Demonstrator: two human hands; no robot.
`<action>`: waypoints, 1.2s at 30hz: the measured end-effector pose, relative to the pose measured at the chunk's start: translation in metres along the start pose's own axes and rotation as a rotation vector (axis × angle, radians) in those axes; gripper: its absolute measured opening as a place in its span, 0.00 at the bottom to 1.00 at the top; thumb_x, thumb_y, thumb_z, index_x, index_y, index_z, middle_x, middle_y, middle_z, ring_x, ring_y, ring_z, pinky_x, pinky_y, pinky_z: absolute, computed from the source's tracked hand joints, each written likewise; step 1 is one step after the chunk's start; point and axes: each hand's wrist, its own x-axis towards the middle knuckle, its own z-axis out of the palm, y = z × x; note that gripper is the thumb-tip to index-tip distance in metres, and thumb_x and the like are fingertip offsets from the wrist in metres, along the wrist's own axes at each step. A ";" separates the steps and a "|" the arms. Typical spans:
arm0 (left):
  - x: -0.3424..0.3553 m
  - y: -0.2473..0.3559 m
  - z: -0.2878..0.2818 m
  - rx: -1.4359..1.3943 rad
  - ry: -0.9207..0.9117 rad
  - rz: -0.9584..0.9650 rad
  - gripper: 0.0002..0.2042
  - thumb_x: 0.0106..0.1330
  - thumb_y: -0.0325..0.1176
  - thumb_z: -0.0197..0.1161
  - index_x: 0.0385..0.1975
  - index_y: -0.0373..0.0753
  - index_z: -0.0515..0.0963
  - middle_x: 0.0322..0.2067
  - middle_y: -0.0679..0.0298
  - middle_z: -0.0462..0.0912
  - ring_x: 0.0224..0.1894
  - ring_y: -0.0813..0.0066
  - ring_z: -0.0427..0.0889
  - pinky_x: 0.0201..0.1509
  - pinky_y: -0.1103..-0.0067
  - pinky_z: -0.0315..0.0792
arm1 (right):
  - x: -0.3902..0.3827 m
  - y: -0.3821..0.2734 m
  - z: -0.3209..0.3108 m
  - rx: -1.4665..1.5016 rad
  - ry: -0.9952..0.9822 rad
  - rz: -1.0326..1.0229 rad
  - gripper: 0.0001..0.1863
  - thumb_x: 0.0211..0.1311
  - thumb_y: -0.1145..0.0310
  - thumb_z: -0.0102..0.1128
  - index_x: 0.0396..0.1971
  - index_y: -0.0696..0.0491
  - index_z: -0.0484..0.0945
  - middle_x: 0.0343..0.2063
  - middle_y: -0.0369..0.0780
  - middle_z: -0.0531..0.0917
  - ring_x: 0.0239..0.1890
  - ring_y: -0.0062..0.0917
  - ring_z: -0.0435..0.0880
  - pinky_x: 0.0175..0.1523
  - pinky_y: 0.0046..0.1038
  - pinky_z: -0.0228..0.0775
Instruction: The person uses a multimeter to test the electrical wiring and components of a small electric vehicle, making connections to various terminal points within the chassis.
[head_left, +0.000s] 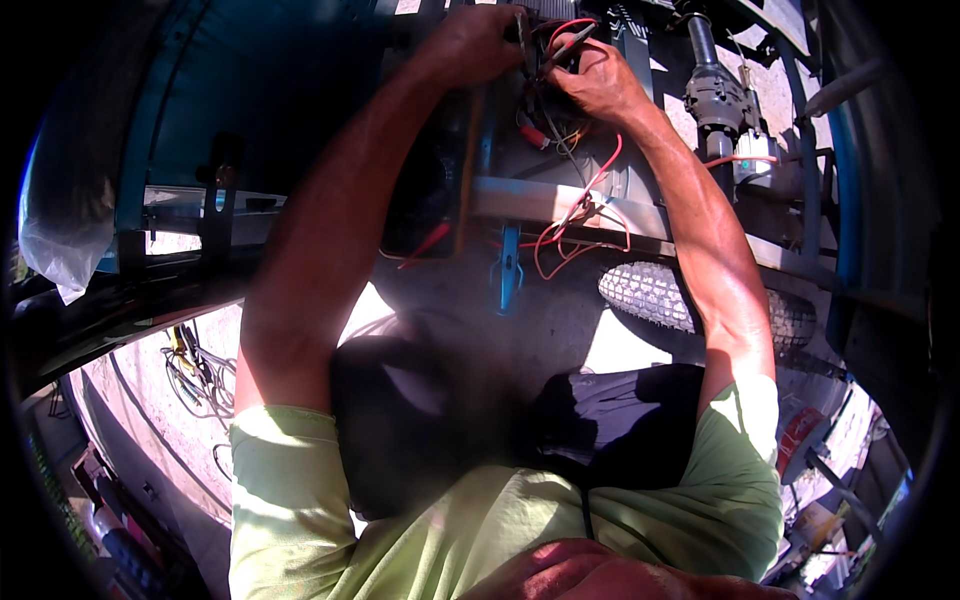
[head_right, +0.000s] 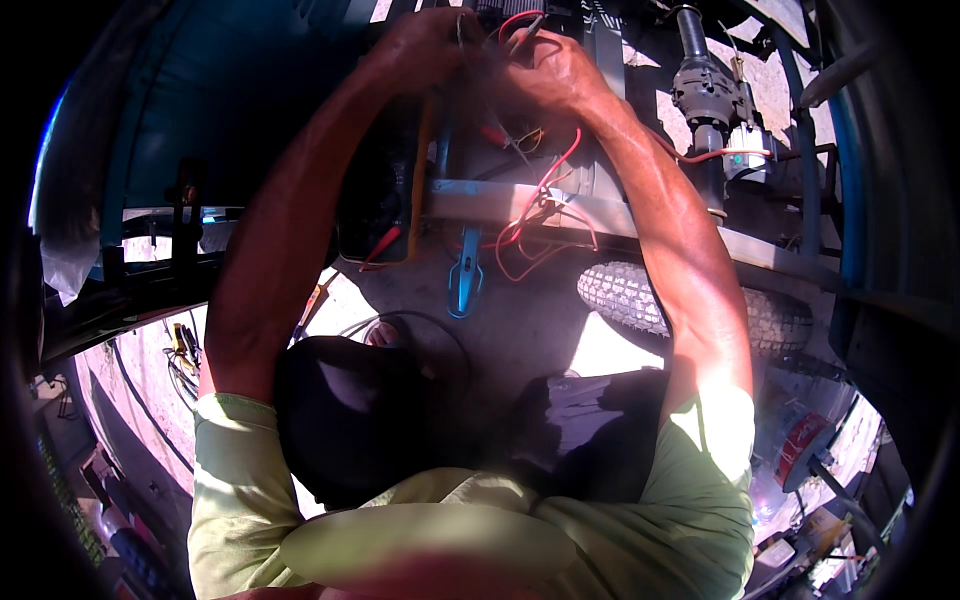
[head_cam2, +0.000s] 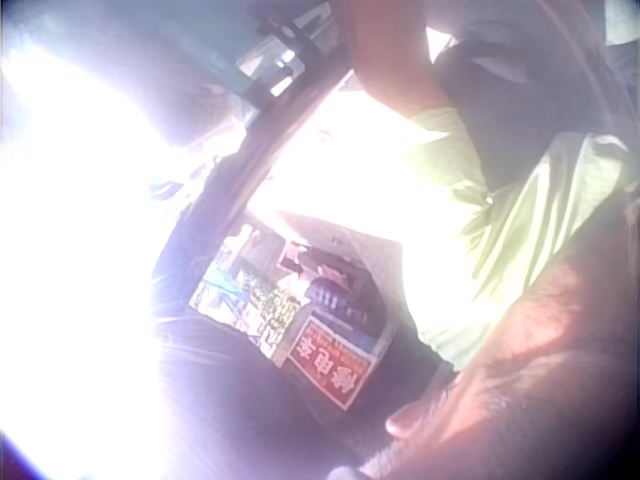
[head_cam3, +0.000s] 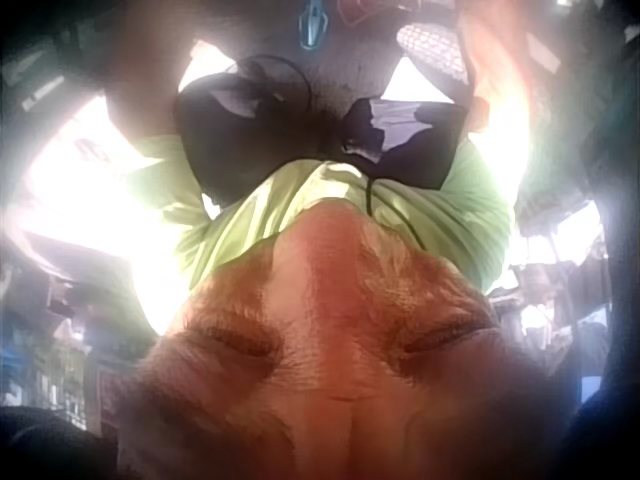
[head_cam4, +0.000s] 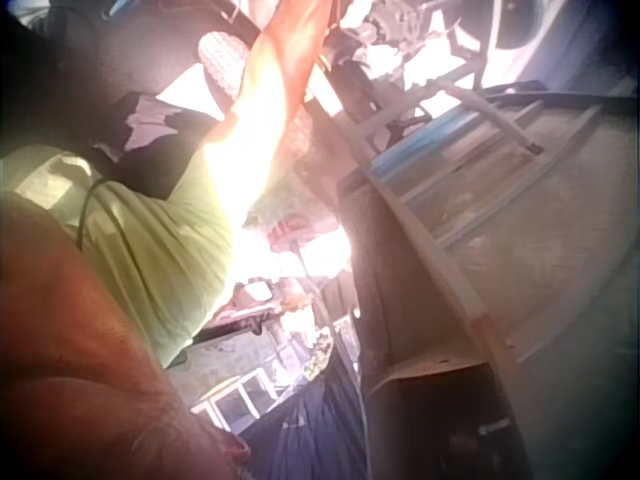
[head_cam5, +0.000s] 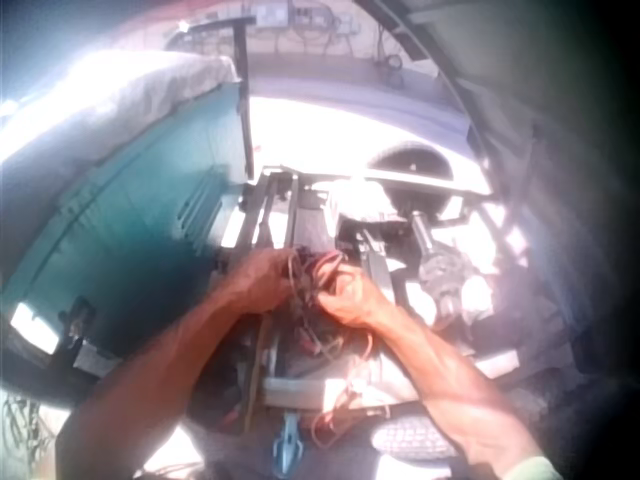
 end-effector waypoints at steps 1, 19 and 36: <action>0.000 -0.001 0.000 0.018 0.003 0.011 0.12 0.65 0.40 0.70 0.39 0.37 0.84 0.33 0.56 0.88 0.36 0.67 0.85 0.42 0.69 0.78 | 0.000 0.003 0.002 -0.005 0.019 -0.029 0.12 0.62 0.62 0.65 0.42 0.52 0.80 0.31 0.45 0.83 0.34 0.38 0.82 0.46 0.35 0.76; 0.012 -0.038 0.016 0.209 0.022 0.141 0.10 0.68 0.33 0.69 0.46 0.37 0.84 0.38 0.58 0.88 0.39 0.69 0.87 0.45 0.71 0.80 | -0.002 0.027 0.016 -0.079 0.079 -0.130 0.14 0.64 0.62 0.67 0.44 0.53 0.80 0.36 0.42 0.85 0.39 0.35 0.86 0.50 0.32 0.78; 0.006 -0.017 0.013 0.306 0.008 0.151 0.10 0.67 0.32 0.69 0.46 0.39 0.85 0.40 0.56 0.89 0.42 0.64 0.89 0.48 0.70 0.82 | -0.005 0.026 0.016 -0.119 0.089 -0.143 0.12 0.63 0.62 0.65 0.44 0.50 0.82 0.39 0.42 0.85 0.42 0.39 0.86 0.50 0.34 0.78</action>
